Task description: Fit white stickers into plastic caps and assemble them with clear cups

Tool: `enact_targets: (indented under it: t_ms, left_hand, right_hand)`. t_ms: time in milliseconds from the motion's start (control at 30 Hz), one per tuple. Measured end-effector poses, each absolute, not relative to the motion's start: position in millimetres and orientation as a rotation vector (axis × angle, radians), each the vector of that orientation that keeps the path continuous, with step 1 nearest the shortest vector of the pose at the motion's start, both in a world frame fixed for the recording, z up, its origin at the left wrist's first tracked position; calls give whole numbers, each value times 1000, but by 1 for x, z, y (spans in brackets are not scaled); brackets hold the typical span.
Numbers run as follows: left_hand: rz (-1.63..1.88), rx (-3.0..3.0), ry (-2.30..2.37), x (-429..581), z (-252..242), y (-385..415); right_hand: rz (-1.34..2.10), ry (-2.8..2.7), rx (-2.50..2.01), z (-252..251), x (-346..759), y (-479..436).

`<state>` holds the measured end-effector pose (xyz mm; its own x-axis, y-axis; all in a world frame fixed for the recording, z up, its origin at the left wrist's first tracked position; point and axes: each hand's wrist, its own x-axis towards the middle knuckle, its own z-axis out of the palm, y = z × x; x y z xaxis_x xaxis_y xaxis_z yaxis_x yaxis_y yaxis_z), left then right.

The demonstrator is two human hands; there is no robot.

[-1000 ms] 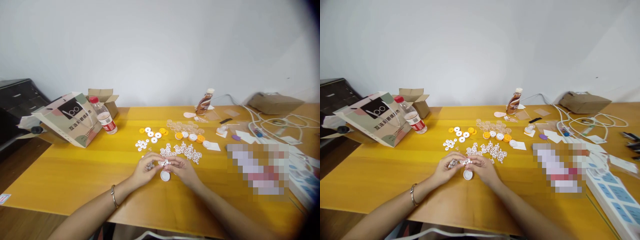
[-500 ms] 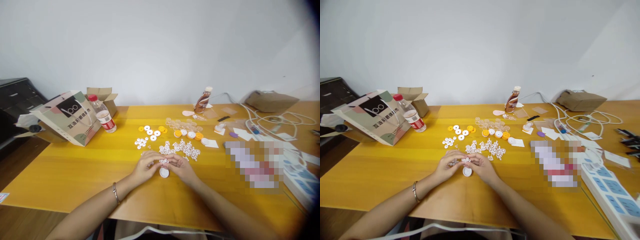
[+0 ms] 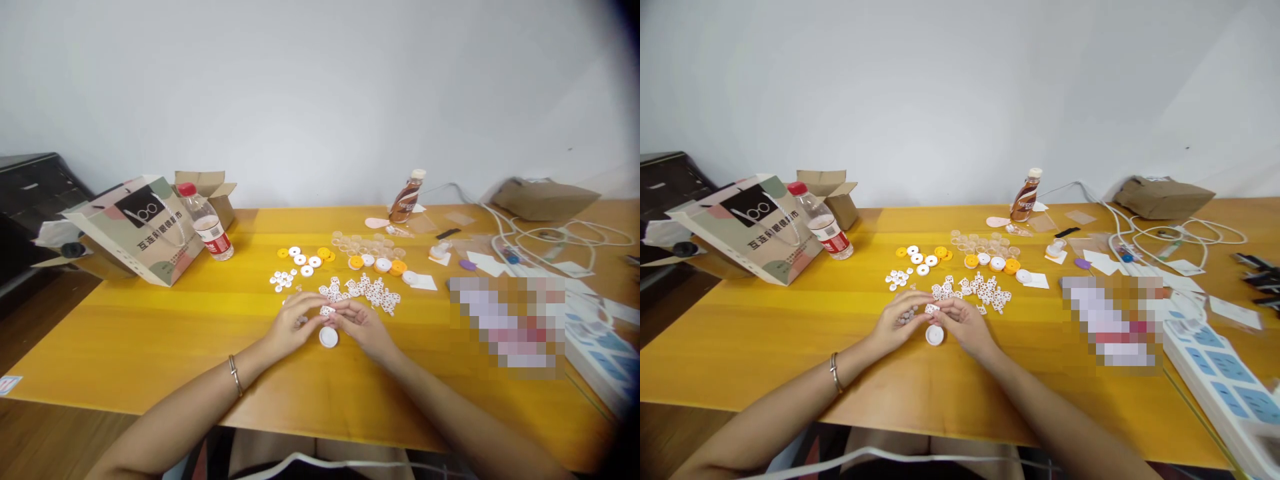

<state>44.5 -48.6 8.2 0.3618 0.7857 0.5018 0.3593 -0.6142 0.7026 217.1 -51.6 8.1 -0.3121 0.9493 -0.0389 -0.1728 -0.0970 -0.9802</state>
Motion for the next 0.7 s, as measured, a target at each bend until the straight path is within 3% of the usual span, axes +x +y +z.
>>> enact_targets:
  t_ms: [400,700]
  left_hand:
    - [1027,1448,1009,52,15,-34]
    - [1160,1422,879,52,22,-25]
  right_hand:
    - [1497,-1308,-882,13,212,-40]
    - [1496,-1293,-809,21,206,-29]
